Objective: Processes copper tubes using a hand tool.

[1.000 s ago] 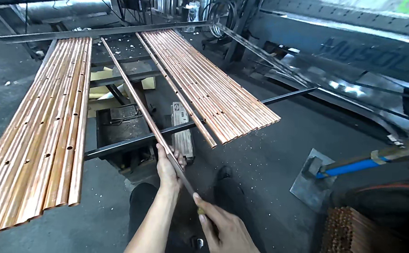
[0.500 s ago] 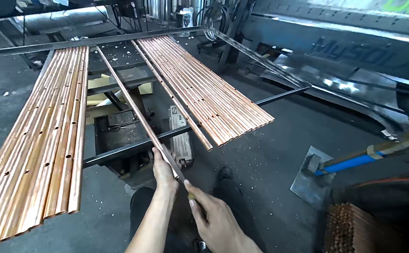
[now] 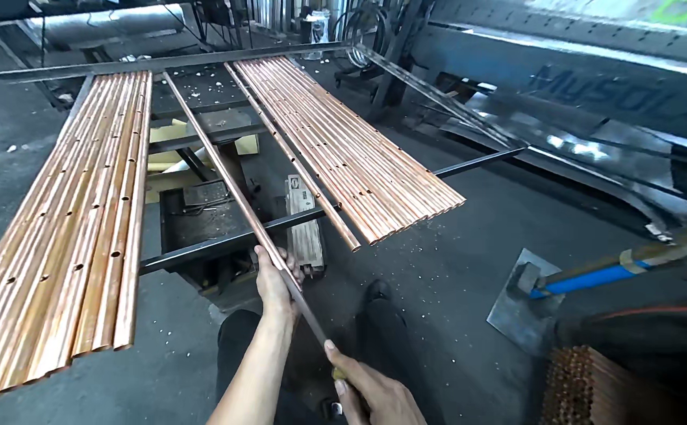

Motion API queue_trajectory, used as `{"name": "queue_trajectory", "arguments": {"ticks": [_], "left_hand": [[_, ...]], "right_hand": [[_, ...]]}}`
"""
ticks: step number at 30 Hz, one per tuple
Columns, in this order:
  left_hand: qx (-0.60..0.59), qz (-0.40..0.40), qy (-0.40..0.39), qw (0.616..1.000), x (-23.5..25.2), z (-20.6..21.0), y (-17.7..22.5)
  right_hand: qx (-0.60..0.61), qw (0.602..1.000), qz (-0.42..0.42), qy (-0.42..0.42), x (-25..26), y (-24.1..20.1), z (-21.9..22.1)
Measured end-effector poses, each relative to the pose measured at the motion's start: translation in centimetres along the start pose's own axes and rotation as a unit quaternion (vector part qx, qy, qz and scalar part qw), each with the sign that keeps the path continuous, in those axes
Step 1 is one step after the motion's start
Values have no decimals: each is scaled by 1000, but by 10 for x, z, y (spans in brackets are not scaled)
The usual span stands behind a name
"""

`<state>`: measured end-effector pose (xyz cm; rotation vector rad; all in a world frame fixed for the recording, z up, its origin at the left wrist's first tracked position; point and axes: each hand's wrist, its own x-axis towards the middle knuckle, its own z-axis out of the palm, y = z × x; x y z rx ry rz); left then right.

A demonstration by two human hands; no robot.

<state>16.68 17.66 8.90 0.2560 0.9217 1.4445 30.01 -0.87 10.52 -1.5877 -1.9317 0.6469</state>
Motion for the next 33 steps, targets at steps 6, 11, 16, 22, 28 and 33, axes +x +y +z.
{"name": "queue_trajectory", "arguments": {"ticks": [6,11,16,22,28,33], "left_hand": [[13,15,7,1000,0,0,-3],[11,14,-5,1000,-4,-1,-2],[66,-7,50,997,-4,4,8],[39,-33,24,998,-9,2,9],[22,-23,44,999,-8,6,10],[16,-29,10,999,-6,1,3]], "right_hand": [[15,999,-18,31,43,5,12],[-3,1000,-2,8,1,2,0],[-3,999,-20,35,44,3,12],[-36,999,-21,29,6,1,7],[-30,999,-15,33,25,-1,10],[-36,999,-24,30,14,5,8]]}}
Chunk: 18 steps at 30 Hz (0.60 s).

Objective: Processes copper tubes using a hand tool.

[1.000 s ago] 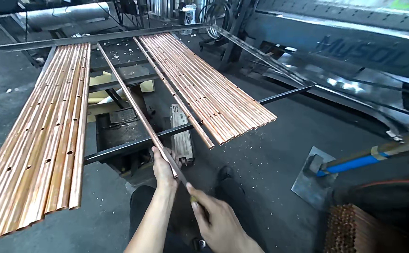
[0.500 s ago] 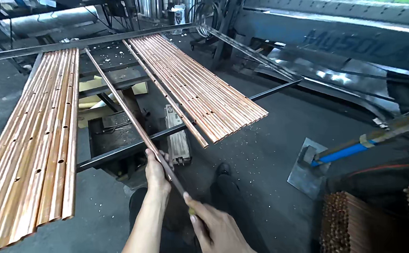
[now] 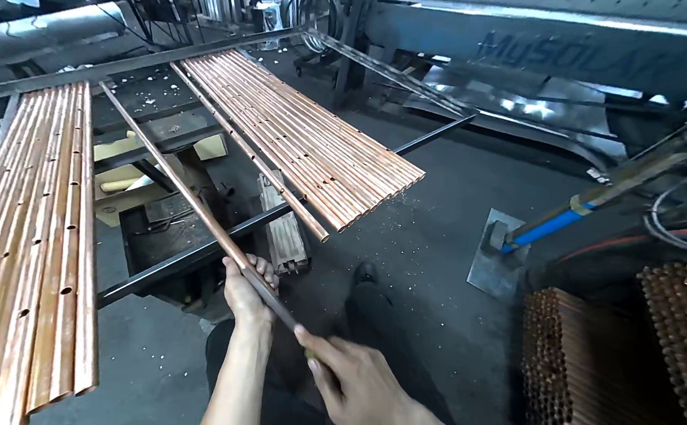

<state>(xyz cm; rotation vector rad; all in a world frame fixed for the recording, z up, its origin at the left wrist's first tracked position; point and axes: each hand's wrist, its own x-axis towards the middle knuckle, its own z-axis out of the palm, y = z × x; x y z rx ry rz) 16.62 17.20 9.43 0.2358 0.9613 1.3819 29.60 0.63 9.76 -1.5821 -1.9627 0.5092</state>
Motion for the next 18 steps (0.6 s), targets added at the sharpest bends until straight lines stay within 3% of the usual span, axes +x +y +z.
{"name": "queue_trajectory", "arguments": {"ticks": [3,8,13,18], "left_hand": [[18,11,15,1000,0,4,0],[14,28,-8,999,2,-1,-2],[-9,32,-19,999,25,-7,14],[-13,26,-15,999,19,0,9]], "right_hand": [[33,999,10,-23,34,-1,3],[36,999,24,-31,-19,-8,-13],[20,999,-13,-33,9,-2,0],[2,1000,15,-23,-10,-8,-11]]}}
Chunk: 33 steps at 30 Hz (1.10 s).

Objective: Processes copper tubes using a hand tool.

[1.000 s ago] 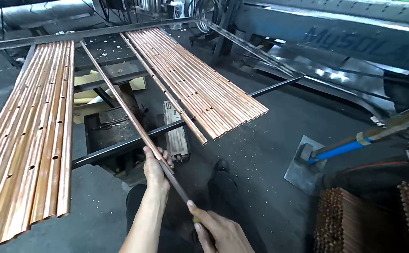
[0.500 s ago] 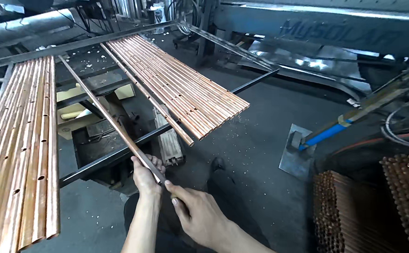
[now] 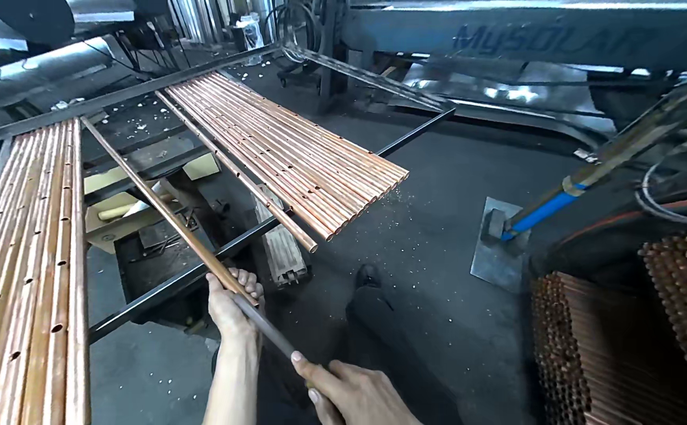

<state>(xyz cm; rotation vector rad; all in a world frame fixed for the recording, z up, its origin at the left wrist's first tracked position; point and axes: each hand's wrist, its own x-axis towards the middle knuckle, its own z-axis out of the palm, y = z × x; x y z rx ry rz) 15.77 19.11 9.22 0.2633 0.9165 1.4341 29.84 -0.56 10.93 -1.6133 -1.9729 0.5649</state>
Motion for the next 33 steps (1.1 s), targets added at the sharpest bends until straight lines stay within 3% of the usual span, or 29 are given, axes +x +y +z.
{"name": "queue_trajectory", "arguments": {"ticks": [5,10,16,21,26,31,33], "left_hand": [[44,10,39,998,-5,8,-3],[39,14,31,999,-10,5,-6],[74,27,48,996,-9,6,-3],[51,14,28,998,-12,1,-4],[44,30,37,998,-14,4,-8],[20,38,0,999,-15,0,-10],[32,42,9,999,-16,0,-11]], "right_hand": [[19,998,6,-55,53,3,-1],[22,1000,9,-14,-1,1,-5],[41,999,-8,-32,54,5,3],[34,999,11,-21,1,0,-4],[53,999,-7,-9,54,8,9],[75,997,22,-28,0,2,-5],[87,996,12,-22,11,5,-1]]}}
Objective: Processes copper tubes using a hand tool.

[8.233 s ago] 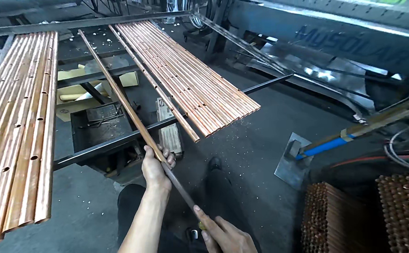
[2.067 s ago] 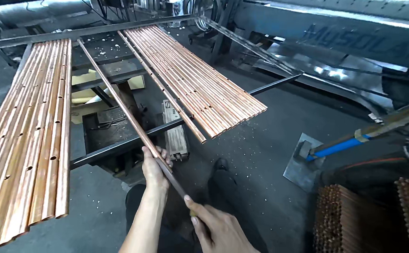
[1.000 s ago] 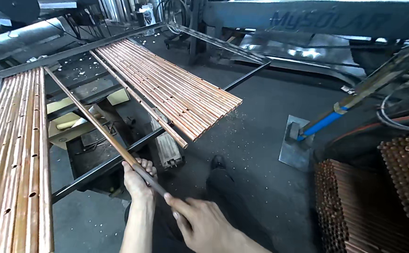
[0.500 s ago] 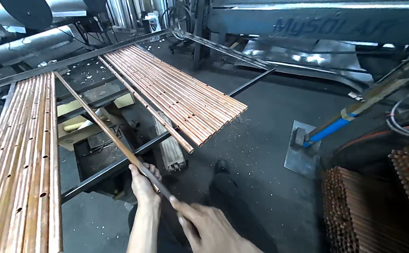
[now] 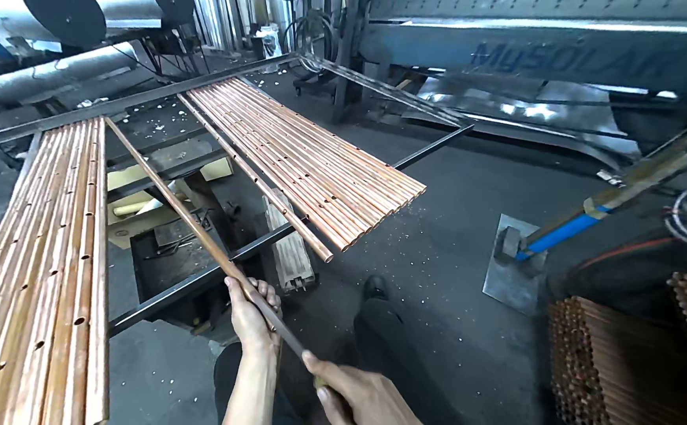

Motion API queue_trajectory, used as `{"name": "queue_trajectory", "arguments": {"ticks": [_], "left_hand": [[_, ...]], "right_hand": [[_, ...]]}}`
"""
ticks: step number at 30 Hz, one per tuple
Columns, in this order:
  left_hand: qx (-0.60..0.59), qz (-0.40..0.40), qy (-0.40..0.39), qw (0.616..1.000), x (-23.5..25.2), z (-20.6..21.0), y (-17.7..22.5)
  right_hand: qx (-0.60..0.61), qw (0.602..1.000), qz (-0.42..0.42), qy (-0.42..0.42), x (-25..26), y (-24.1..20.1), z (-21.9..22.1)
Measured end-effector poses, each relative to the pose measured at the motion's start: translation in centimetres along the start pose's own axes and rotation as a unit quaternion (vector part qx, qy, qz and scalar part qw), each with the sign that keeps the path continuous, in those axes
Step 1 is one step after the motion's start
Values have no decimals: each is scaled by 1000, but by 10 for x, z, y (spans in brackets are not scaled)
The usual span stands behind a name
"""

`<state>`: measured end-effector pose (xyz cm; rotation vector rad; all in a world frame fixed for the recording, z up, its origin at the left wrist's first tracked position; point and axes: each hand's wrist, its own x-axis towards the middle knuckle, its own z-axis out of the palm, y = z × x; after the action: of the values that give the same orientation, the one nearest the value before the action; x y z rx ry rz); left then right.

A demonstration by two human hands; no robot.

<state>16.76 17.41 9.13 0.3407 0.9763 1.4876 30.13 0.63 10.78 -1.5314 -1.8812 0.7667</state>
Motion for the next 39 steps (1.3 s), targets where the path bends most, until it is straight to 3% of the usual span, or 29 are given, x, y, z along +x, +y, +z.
{"name": "queue_trajectory", "arguments": {"ticks": [3,8,14,19,24,29,33,39], "left_hand": [[40,-9,19,999,-1,2,8],[34,-94,47,994,-8,1,27],[22,-65,73,995,-9,6,19],[22,-46,49,997,-9,2,15],[55,-6,82,995,-15,8,14],[122,12,98,988,-13,1,13],[109,26,104,988,-12,3,11],[102,-69,90,988,-16,-2,29]], "right_hand": [[36,999,-17,-2,38,4,6],[39,999,4,-18,-13,-6,1],[31,999,-26,8,33,-1,14],[16,1000,5,-10,-19,-4,3],[23,1000,-12,1,33,-1,10],[31,999,4,-10,-20,-5,2],[50,998,-23,9,26,4,14],[57,998,-1,-6,-16,-6,9]]}}
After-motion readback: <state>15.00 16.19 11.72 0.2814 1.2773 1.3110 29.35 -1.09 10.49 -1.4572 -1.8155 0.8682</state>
